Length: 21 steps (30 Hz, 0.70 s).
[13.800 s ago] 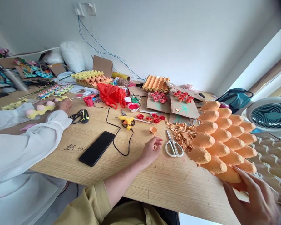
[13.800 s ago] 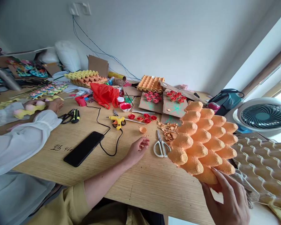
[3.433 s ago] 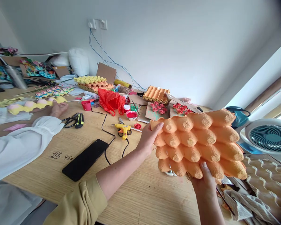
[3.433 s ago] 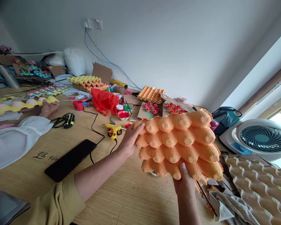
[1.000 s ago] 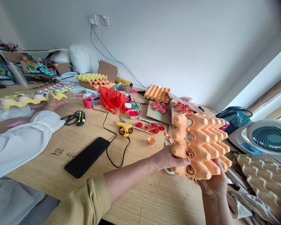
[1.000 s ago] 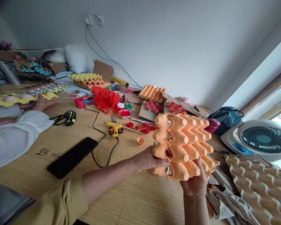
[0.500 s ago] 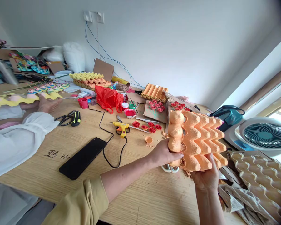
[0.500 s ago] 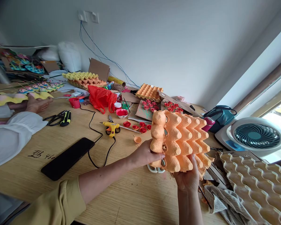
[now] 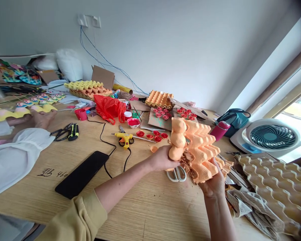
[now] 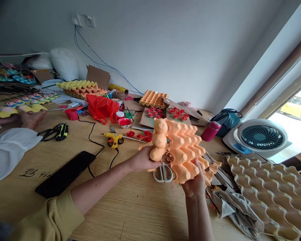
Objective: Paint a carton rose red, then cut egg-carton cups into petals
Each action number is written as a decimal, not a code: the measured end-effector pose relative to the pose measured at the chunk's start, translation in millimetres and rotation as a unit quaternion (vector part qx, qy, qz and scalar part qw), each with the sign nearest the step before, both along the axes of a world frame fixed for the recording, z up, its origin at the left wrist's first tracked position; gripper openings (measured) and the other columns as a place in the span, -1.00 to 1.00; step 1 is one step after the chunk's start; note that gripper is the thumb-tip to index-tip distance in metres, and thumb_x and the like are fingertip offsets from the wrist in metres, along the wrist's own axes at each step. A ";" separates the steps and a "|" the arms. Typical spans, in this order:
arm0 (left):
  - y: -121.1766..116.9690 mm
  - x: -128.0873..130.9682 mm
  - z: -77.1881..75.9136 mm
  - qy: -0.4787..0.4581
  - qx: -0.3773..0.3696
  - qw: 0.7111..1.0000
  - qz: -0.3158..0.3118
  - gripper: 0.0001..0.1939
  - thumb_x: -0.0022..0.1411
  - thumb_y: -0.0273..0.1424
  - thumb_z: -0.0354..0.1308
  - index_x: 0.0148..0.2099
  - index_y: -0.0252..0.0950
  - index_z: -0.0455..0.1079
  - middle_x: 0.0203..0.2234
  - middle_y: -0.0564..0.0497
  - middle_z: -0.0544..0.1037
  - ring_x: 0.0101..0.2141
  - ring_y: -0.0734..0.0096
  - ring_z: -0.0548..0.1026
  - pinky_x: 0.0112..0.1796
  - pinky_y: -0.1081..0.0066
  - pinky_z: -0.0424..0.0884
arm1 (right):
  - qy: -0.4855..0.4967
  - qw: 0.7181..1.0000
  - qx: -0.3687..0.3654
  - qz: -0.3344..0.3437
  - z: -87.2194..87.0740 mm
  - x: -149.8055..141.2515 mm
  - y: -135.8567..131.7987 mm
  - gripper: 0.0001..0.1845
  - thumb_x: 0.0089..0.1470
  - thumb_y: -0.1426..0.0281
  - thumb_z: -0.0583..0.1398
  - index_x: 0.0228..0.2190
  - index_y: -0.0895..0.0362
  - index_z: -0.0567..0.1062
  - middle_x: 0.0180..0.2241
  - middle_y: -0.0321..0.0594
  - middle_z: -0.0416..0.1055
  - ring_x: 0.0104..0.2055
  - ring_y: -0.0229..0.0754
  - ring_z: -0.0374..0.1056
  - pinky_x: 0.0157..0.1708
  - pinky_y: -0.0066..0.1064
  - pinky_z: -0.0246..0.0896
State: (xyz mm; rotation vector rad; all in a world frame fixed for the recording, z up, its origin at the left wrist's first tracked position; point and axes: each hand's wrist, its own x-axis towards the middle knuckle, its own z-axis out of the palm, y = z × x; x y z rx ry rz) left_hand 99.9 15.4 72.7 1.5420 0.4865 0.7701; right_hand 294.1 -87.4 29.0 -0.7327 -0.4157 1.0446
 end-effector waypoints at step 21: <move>35.4 -77.8 9.6 -0.047 -0.171 0.983 -0.051 -0.52 0.01 -0.35 0.28 0.03 -0.22 0.39 -0.25 0.00 0.53 -0.39 0.43 0.43 -0.43 0.45 0.48 | -0.046 0.995 0.004 -0.083 17.4 20.4 -13.1 -0.51 -0.09 0.20 0.40 -0.09 0.05 0.54 -0.22 -0.22 0.65 -0.11 0.02 0.59 -0.04 -0.16 0.53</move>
